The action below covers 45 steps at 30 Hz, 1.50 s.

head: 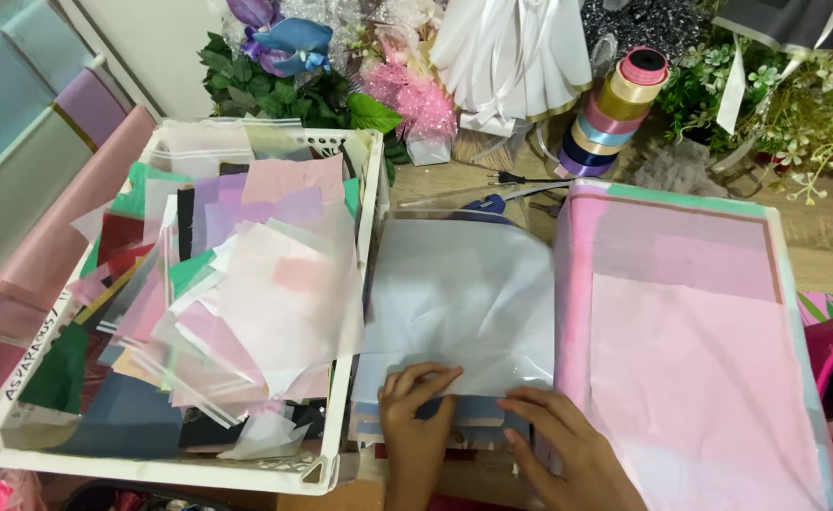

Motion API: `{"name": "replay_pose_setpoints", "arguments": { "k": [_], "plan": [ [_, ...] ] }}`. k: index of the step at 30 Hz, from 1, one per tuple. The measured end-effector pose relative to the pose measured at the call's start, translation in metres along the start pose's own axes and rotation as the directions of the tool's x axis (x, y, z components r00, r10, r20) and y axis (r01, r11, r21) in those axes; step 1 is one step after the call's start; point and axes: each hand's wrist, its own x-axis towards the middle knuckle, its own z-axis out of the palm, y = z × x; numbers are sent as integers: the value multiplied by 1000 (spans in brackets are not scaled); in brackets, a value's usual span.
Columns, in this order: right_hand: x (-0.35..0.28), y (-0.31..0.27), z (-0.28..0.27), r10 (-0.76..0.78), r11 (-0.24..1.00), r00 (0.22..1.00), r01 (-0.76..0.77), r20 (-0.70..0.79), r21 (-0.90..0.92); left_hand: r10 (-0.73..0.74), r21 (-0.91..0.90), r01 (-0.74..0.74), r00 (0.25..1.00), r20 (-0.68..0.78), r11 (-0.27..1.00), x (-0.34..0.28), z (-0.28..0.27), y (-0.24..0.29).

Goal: The person uses a pink tape dispenser to apply clear tape to the edges of a stack of pastel-colored paper sheets. They repeatedly pull tape, press it onto the paper, and smooth it down to secure the sheets together.

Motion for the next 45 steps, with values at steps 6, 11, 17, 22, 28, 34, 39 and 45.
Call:
{"name": "replay_pose_setpoints", "arguments": {
  "k": [6, 11, 17, 22, 28, 34, 39, 45],
  "plan": [
    [0, -12, -6, 246, 965, 969, -248, 29, 85, -4, -160, -20, 989, -150, 987, -8, -14, 29],
    [1, -32, -20, 315, 937, 949, -308, -14, 166, 208, -65, -229, 949, -237, 971, -15, -9, 35],
    [-25, -30, -51, 392, 861, 900, -286, -190, 421, 380, 30, -380, 913, -147, 924, -15, -10, 54],
    [-50, -10, -98, 369, 886, 912, -287, -180, 363, 441, 59, -438, 889, -122, 897, -4, -1, 80],
    [-70, 24, -133, 434, 858, 851, -291, -295, 423, 644, 95, -638, 761, -71, 764, 9, 34, 111],
    [-99, 71, -167, 533, 843, 798, -471, -282, 261, 625, 77, -684, 701, 343, 725, 10, 57, 127],
    [-116, 88, -180, 579, 810, 753, -488, -313, 325, 597, -2, -719, 576, 559, 696, 8, 76, 118],
    [-115, 91, -179, 482, 874, 780, -396, -398, 283, 490, -105, -584, 555, 672, 805, 13, 65, 139]
  ]
}}
